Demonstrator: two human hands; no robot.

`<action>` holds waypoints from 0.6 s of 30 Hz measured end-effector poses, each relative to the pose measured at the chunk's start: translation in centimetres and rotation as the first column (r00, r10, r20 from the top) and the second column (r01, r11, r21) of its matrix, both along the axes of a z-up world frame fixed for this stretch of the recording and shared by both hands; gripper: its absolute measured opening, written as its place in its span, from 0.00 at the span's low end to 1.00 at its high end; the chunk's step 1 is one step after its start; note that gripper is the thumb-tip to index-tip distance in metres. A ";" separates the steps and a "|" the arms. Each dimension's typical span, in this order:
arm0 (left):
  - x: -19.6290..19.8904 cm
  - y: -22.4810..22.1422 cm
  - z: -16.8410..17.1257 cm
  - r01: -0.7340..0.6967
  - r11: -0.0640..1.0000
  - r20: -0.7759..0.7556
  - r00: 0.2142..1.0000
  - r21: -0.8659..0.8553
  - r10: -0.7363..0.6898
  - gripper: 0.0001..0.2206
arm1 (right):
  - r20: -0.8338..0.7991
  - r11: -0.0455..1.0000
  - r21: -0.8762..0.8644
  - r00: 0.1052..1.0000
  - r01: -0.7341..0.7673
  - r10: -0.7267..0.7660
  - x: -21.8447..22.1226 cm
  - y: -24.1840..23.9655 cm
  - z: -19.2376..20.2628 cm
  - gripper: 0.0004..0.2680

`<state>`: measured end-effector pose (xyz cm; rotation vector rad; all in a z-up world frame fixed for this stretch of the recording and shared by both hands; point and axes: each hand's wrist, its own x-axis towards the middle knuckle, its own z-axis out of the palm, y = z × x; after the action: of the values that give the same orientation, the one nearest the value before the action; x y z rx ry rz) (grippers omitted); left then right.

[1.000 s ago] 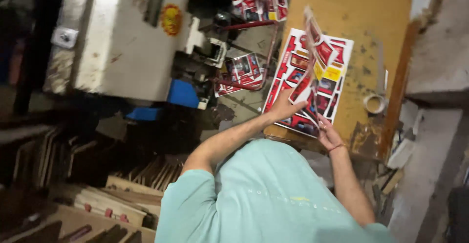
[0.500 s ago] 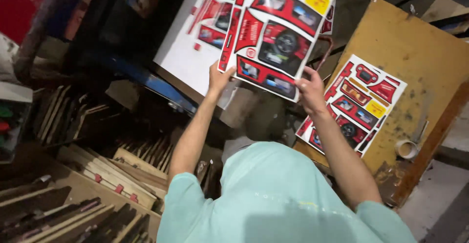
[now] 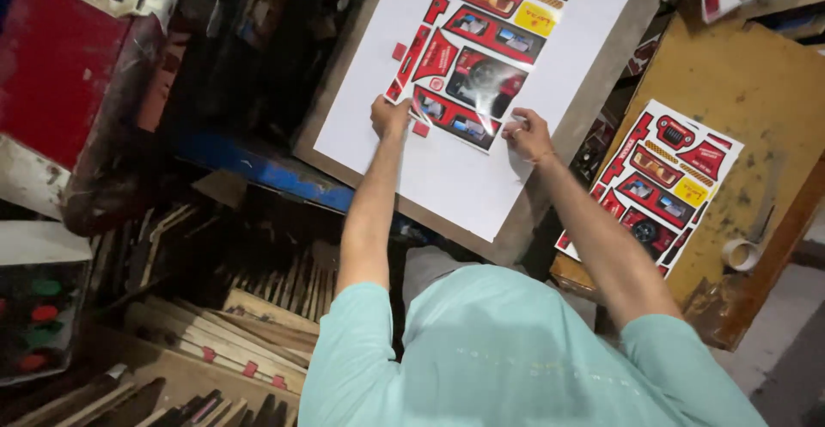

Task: Sorting and stacking printed paper or cardboard sheets from a production machine onto a table.

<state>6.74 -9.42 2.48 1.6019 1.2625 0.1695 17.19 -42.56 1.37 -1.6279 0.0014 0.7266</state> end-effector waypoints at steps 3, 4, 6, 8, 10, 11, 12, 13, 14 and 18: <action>-1.5 3.9 -7.3 -0.142 0.966 0.124 0.977 -0.218 0.172 0.09 | 0.354 0.985 -0.017 0.921 -0.171 0.166 -0.7 -0.8 8.8 0.13; -2.9 5.3 -8.5 -0.119 0.968 0.118 0.982 -0.220 0.148 0.09 | 0.348 0.989 -0.020 0.926 -0.147 0.144 -1.4 -1.7 10.6 0.13; -4.8 7.3 -11.1 -0.315 0.859 0.297 0.843 -0.403 0.448 0.07 | 0.614 0.959 -0.161 0.785 0.232 -0.087 -2.6 -4.3 14.3 0.06; -9.2 4.7 -2.6 -0.214 0.876 0.385 0.835 -0.433 0.394 0.12 | 0.621 0.894 -0.272 0.775 0.355 -0.119 -4.1 -9.4 12.0 0.05; -10.7 2.3 7.0 -0.106 0.885 0.478 0.809 -0.454 0.342 0.17 | 0.633 0.804 -0.367 0.759 0.468 -0.153 -6.3 -15.3 7.3 0.05; -12.0 0.6 11.2 -0.010 0.934 0.560 0.798 -0.358 0.224 0.16 | 0.514 0.686 -0.617 0.858 0.386 -0.021 -7.9 -18.5 3.8 0.10; -13.4 -1.1 15.8 0.069 0.965 0.625 0.773 -0.254 0.109 0.15 | 0.339 0.523 -0.815 0.937 0.248 0.085 -9.7 -21.6 0.1 0.14; -14.0 -2.7 17.5 0.089 0.963 0.625 0.775 -0.255 0.094 0.15 | 0.339 0.517 -0.816 0.938 0.259 0.065 -11.7 -21.9 1.1 0.14; -15.0 -4.2 19.2 0.126 0.972 0.679 0.733 -0.198 0.044 0.14 | 0.227 0.437 -0.883 0.971 0.172 0.075 -13.4 -21.7 2.0 0.19; -14.3 -10.0 22.3 0.228 0.971 0.680 0.723 -0.074 -0.118 0.12 | 0.178 0.133 -0.981 0.925 0.140 0.336 -17.2 -20.4 2.3 0.18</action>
<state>-7.52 -19.42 24.83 1.3266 0.5349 0.4780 0.02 -62.92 3.65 -3.1593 0.1484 0.4612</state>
